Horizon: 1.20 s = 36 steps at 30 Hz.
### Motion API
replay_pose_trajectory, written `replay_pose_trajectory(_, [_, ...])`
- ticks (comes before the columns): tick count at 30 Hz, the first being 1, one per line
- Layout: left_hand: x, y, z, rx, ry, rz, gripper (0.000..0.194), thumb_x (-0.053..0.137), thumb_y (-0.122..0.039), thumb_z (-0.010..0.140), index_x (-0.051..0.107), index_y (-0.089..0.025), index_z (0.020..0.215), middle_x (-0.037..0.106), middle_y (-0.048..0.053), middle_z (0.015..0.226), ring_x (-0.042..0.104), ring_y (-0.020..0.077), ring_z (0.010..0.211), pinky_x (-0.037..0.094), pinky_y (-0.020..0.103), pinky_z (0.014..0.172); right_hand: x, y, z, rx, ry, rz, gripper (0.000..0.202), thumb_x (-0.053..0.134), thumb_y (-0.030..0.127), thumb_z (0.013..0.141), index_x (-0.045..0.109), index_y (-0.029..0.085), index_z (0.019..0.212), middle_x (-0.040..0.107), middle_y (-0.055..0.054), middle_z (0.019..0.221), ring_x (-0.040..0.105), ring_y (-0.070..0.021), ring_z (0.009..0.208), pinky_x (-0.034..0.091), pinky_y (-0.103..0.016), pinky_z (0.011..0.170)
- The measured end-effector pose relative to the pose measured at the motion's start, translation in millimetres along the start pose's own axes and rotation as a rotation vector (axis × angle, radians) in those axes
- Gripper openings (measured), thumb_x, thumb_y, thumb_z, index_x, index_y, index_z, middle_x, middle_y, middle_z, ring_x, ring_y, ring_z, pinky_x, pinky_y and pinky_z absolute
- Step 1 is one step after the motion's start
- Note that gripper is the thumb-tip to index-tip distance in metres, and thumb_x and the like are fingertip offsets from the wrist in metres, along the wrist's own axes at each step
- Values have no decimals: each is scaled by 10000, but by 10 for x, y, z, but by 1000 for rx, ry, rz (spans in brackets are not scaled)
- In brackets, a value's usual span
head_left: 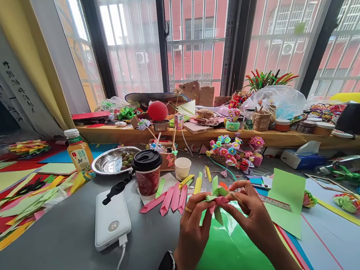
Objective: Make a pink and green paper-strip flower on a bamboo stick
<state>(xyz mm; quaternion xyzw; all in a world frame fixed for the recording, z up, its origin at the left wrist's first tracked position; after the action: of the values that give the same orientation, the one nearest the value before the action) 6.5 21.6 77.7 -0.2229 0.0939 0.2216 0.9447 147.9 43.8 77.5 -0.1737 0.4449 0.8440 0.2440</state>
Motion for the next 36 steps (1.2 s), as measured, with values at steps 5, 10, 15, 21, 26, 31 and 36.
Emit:
replay_pose_trajectory(5, [23, 12, -18, -21, 6, 1, 232, 473, -69, 791, 566, -205, 955, 588, 52, 950, 578, 157, 912, 483, 272, 810, 22, 21, -4, -12, -9, -22, 179, 620, 374, 714, 632, 195, 722, 440, -59, 953, 516, -166, 745, 455, -275, 629])
replay_pose_trajectory(10, [49, 3, 0, 34, 71, -69, 234, 443, -57, 811, 564, -181, 969, 582, 64, 967, 574, 141, 922, 478, 237, 810, 17, 20, -1, 7, -8, -13, 185, 615, 366, 723, 623, 188, 674, 445, -51, 931, 486, -126, 626, 452, -279, 606])
replay_pose_trajectory(15, [15, -60, 10, 106, 90, -53, 219, 433, -69, 821, 564, -166, 966, 592, 72, 961, 577, 133, 921, 471, 215, 816, -23, 55, 11, -54, -9, 38, 171, 615, 357, 726, 632, 196, 669, 439, -41, 914, 482, -123, 629, 453, -267, 601])
replay_pose_trajectory(21, [19, -144, -4, 173, 110, -28, 188, 433, -68, 821, 550, -142, 949, 591, 94, 979, 582, 137, 920, 470, 211, 819, -50, 59, 40, -106, 7, 68, 169, 616, 349, 727, 629, 193, 663, 429, -38, 912, 475, -112, 608, 453, -252, 569])
replay_pose_trajectory(26, [35, -195, 0, 209, 130, -17, 179, 454, -55, 808, 536, -136, 944, 585, 98, 983, 577, 137, 926, 462, 207, 831, -71, 68, 51, -148, 22, 53, 168, 606, 340, 739, 626, 194, 659, 433, -40, 920, 489, -116, 632, 458, -260, 599])
replay_pose_trajectory(31, [61, -167, -8, 184, 151, -41, 216, 442, -36, 804, 524, -156, 964, 569, 96, 1020, 569, 137, 937, 464, 220, 827, -87, 81, 27, -219, -28, 5, 157, 575, 314, 771, 618, 192, 682, 438, -40, 906, 475, -100, 591, 448, -247, 551])
replay_pose_trajectory(36, [105, 26, -1, -26, 161, -192, 180, 599, -166, 729, 522, -190, 889, 516, 93, 1089, 508, 208, 1030, 451, 330, 861, -123, 168, -58, -367, -188, -254, 191, 470, 256, 840, 628, 190, 756, 471, -60, 911, 448, -86, 541, 408, -226, 488])
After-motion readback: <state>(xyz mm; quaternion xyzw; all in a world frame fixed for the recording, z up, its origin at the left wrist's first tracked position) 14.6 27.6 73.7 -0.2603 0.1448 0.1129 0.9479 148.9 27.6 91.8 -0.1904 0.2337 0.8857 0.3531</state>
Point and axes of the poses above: each hand's wrist, its own z-axis towards the middle knuckle, its own x-axis out of the palm, y = z × x, the point moved 8 cm from there along z, towards the middle knuckle
